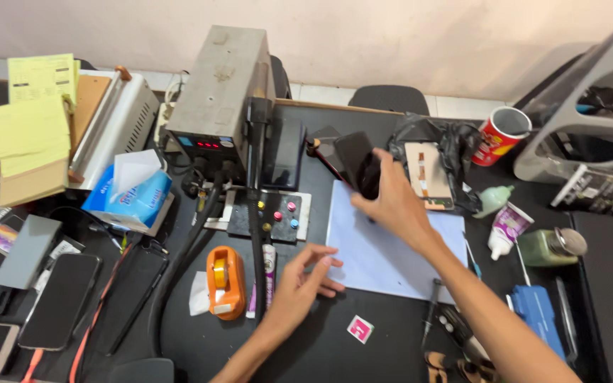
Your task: The person handles a black smartphone, removing its case and placing it on a blue mat. They then handle a blue phone case and a small white object, placing them on the desk among various tools and electronic components.
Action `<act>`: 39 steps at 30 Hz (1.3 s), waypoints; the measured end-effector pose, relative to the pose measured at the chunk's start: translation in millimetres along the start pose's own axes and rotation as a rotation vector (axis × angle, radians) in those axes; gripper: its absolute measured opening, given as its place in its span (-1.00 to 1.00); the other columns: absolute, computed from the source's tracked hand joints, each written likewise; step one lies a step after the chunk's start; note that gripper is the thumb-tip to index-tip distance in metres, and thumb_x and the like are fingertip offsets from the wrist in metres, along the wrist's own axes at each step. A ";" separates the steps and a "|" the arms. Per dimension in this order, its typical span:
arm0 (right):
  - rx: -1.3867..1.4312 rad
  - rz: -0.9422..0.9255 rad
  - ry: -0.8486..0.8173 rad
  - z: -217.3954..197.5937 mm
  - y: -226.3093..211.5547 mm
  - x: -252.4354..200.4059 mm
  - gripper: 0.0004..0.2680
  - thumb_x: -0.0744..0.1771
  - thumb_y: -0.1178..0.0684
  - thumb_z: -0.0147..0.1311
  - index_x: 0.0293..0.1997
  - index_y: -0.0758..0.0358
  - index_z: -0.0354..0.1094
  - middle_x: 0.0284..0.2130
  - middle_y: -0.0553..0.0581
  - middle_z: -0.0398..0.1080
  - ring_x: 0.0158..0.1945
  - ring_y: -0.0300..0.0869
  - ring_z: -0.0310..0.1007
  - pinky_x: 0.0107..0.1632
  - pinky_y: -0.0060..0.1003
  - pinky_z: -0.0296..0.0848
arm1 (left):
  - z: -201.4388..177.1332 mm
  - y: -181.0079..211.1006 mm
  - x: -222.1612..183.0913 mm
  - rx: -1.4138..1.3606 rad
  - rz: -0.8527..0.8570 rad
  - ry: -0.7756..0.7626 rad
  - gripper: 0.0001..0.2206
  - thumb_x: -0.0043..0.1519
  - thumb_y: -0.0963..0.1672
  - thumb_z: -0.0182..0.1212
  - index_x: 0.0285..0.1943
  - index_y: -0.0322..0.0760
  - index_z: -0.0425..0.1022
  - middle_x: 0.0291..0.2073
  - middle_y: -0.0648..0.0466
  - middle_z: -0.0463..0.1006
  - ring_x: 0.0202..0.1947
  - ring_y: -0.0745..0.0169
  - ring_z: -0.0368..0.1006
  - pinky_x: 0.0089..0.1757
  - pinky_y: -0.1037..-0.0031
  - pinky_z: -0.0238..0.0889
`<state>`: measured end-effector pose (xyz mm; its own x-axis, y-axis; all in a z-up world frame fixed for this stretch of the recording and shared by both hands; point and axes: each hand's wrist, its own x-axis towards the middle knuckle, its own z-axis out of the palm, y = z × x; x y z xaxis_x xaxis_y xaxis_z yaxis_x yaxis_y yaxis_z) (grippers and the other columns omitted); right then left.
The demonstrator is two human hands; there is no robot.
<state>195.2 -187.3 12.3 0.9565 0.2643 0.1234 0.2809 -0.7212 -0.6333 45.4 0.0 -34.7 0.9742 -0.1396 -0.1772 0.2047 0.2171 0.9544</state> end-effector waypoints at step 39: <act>0.069 0.043 -0.184 -13.5 -33.4 -53.6 -0.26 0.05 -0.05 0.40 0.32 0.13 0.00 0.00 0.44 0.44 0.02 0.18 0.54 0.06 -0.09 0.45 | 2.0 35.0 -11.9 0.365 0.578 0.340 -0.61 0.37 -0.20 0.14 0.39 -0.40 0.30 0.13 -0.15 0.45 0.12 0.06 0.51 0.06 0.39 0.40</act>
<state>135.6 -186.0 37.2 0.9353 0.3512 -0.0432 0.2276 -0.6904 -0.6867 40.8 7.3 1.3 0.9045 0.2170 0.3672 -0.3337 -0.1765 0.9260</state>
